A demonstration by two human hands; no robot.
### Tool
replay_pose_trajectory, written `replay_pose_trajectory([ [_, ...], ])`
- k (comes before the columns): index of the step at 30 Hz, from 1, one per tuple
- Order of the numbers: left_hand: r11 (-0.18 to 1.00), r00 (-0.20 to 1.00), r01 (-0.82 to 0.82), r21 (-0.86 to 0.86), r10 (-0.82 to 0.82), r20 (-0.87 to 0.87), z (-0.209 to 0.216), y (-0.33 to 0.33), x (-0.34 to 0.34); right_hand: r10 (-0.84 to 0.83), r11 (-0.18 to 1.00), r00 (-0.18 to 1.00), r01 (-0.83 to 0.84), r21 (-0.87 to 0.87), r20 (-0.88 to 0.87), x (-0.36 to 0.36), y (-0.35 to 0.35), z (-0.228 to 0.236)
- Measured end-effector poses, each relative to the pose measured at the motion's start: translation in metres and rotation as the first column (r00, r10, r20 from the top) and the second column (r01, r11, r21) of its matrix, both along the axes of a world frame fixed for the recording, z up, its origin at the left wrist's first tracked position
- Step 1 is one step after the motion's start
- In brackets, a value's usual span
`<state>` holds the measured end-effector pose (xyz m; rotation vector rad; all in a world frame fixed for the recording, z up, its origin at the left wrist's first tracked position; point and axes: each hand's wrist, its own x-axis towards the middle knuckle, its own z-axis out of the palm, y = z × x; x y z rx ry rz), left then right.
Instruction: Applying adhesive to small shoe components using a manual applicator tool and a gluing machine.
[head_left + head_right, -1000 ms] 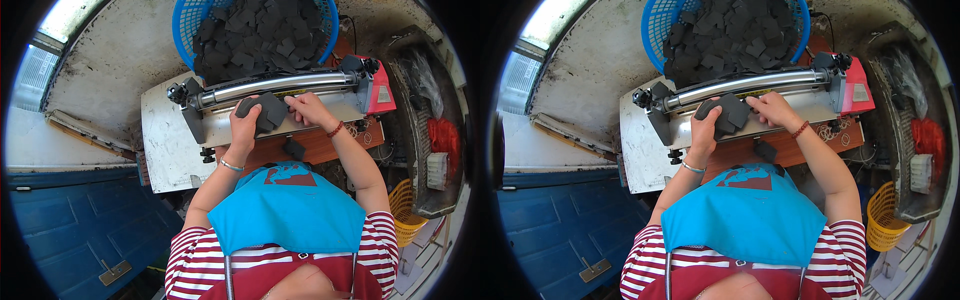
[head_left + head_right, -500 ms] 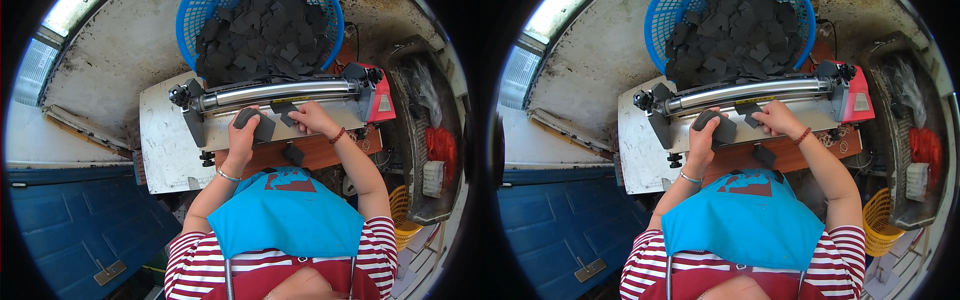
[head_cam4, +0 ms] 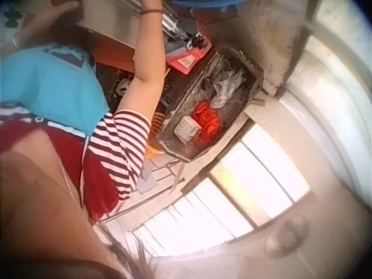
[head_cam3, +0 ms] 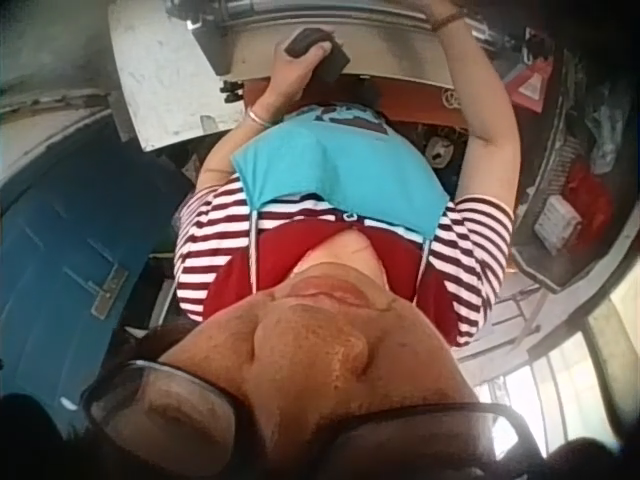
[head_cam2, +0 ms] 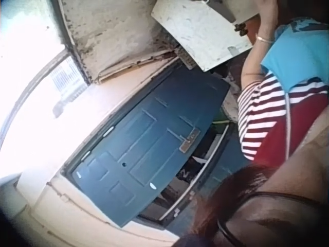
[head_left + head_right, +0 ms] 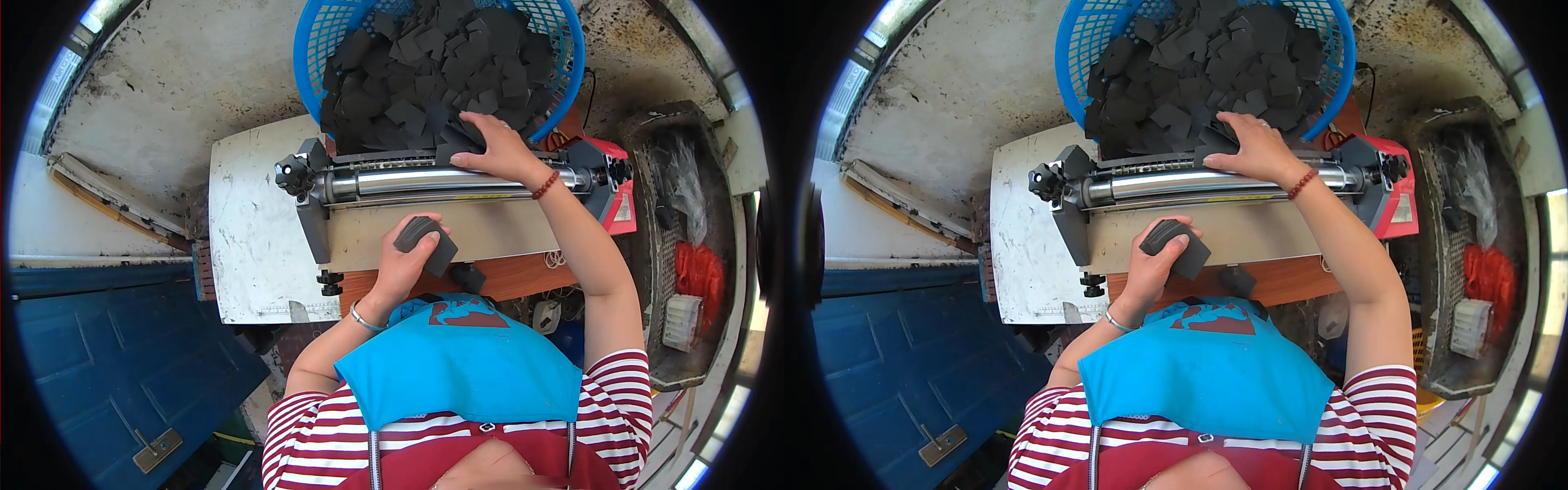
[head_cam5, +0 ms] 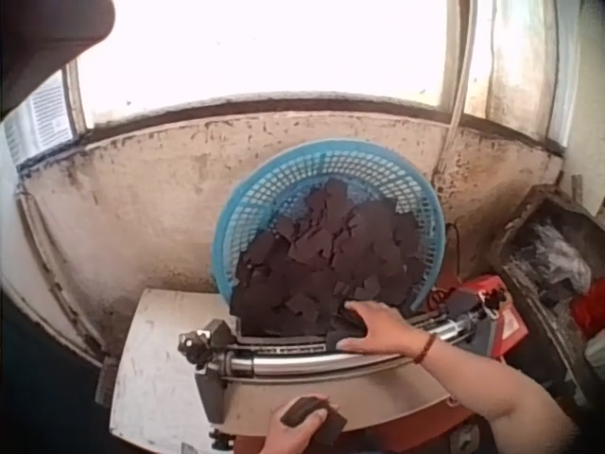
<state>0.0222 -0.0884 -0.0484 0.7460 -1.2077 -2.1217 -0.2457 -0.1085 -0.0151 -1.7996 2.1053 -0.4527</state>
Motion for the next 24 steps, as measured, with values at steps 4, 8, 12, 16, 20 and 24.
replay_pose_trajectory([
  [4,1.000,0.999,0.028,-0.010,-0.028,-0.024,-0.003,-0.004,0.003,-0.066,0.976,0.997,0.073,0.204,-0.038,-0.004,-0.037,-0.018],
  [8,0.999,0.999,0.036,0.028,-0.035,-0.042,-0.003,-0.006,0.005,-0.073,0.968,0.977,0.118,0.223,-0.200,-0.023,-0.054,-0.045],
  [12,0.998,0.997,0.059,0.003,-0.058,-0.042,-0.006,-0.010,0.005,0.007,0.945,0.980,0.058,0.321,-0.197,-0.041,-0.063,-0.057],
  [16,0.998,0.997,0.068,-0.014,-0.068,-0.035,-0.007,-0.013,0.004,0.009,0.969,0.971,0.050,0.242,-0.238,-0.066,-0.070,-0.062],
  [20,0.997,0.996,0.080,-0.003,-0.080,-0.032,-0.007,-0.013,0.008,-0.015,0.996,0.996,0.008,0.084,0.085,-0.090,-0.080,-0.027],
  [24,0.995,0.996,0.089,0.039,-0.088,-0.027,-0.007,-0.012,0.009,-0.170,0.983,0.890,0.125,0.132,0.422,-0.071,-0.104,0.031],
])
